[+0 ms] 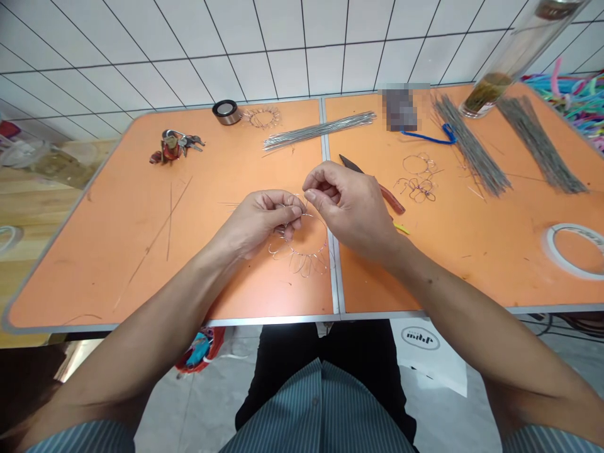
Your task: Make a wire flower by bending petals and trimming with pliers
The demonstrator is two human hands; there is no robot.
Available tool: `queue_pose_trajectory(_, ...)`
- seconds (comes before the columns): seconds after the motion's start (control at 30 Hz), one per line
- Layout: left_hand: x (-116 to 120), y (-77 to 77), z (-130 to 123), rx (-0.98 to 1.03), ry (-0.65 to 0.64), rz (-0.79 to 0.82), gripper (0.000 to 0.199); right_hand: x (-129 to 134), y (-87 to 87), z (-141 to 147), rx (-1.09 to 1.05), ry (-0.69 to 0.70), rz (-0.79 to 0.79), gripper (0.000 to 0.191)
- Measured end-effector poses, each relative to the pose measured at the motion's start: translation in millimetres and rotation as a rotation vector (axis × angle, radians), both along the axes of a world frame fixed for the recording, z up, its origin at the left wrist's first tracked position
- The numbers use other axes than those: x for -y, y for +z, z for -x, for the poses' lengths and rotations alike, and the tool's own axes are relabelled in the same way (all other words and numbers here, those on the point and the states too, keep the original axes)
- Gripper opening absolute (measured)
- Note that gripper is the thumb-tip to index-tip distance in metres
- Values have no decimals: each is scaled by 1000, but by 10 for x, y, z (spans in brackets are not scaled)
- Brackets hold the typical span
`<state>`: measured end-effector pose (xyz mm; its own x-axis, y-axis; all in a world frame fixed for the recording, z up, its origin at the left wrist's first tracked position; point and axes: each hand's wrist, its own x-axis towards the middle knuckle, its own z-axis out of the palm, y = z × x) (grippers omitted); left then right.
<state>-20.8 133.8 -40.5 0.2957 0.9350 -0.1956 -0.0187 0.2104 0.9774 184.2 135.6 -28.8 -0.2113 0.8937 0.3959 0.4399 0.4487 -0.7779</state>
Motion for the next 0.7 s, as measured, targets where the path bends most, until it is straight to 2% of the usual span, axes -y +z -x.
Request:
queue_pose_trajectory(0.23,1,1,5,-26,-12,10,5,-16,-7,-19,-6,17,16,6)
queue_pose_trajectory(0.7,2,1,24,-42,-144,32,10,-54,-11,5,-64,72,116,11)
